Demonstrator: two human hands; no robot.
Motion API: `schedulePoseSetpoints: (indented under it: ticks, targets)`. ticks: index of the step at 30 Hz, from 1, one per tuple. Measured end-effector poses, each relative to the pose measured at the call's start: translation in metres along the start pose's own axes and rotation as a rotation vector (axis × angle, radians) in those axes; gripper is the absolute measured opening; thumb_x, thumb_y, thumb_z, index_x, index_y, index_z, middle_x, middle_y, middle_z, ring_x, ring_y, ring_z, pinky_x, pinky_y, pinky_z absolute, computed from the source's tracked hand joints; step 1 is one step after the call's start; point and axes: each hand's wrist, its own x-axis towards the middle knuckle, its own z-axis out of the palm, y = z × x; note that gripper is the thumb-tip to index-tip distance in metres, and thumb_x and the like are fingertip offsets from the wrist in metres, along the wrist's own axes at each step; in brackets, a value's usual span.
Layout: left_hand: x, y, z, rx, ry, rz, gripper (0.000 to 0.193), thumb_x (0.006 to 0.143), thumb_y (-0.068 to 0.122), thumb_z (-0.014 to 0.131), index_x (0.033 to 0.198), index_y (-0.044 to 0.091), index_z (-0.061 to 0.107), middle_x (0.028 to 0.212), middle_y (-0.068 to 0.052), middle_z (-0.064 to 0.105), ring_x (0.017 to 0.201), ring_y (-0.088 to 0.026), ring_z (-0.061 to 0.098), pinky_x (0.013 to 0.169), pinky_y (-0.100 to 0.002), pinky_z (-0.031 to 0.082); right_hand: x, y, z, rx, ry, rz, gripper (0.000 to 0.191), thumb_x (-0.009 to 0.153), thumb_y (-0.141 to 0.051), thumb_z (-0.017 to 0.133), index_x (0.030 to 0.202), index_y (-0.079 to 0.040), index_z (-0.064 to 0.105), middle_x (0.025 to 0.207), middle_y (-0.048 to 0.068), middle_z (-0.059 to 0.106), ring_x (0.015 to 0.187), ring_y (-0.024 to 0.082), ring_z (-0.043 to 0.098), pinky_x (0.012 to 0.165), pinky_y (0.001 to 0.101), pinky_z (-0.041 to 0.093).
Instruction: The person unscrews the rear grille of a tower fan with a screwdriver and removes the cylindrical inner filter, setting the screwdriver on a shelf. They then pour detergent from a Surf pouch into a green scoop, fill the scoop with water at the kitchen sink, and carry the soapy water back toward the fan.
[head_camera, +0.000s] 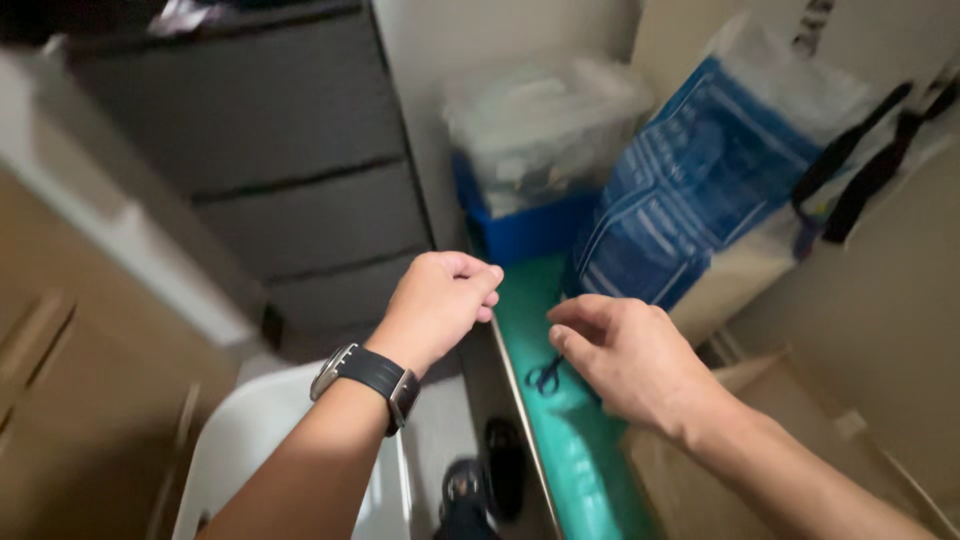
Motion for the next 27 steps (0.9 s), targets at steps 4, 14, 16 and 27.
schedulePoseSetpoints:
  ticks: [4,14,16,27]
  targets:
    - [0.077,0.012,-0.012,0.036,0.008,-0.001,0.029,0.090,0.027,0.069,0.102,0.003,0.077,0.085,-0.007,0.079,0.070,-0.013,0.072,0.064,-0.031,0.057,0.050,-0.010,-0.013,0.013,0.105,-0.115,0.037,0.089,-0.032,0.068,0.121,-0.013,0.074,0.098,0.009,0.081,0.088,0.021,0.079,0.083,0.0349,0.060]
    - [0.269,-0.004,-0.011,0.279,0.236,0.015,0.045,0.087,0.043,0.068,0.114,0.007,0.074,0.111,-0.015,0.077,0.106,-0.029,0.071,0.093,-0.039,0.053,0.199,0.002,-0.041,0.101,0.143,0.000,0.036,0.090,-0.033,0.067,0.119,-0.012,0.074,0.097,0.006,0.082,0.087,0.020,0.076,0.082,0.0344,0.060]
    - [0.316,-0.023,-0.007,0.287,0.237,-0.049,0.051,0.088,0.045,0.066,0.121,0.006,0.070,0.122,-0.019,0.071,0.118,-0.035,0.065,0.100,-0.043,0.049,0.244,0.004,-0.036,0.195,0.109,0.060,0.034,0.091,-0.034,0.067,0.116,-0.011,0.074,0.092,0.005,0.080,0.080,0.020,0.073,0.076,0.0363,0.059]
    - [0.503,-0.128,0.028,0.079,0.411,-0.296,0.045,0.092,0.040,0.060,0.101,-0.001,0.075,0.108,-0.029,0.072,0.104,-0.046,0.067,0.094,-0.051,0.052,0.455,-0.002,0.027,0.979,-0.017,0.575,0.058,0.096,-0.039,0.055,0.141,-0.004,0.044,0.129,0.024,0.061,0.105,0.034,0.069,0.082,0.0432,0.062]
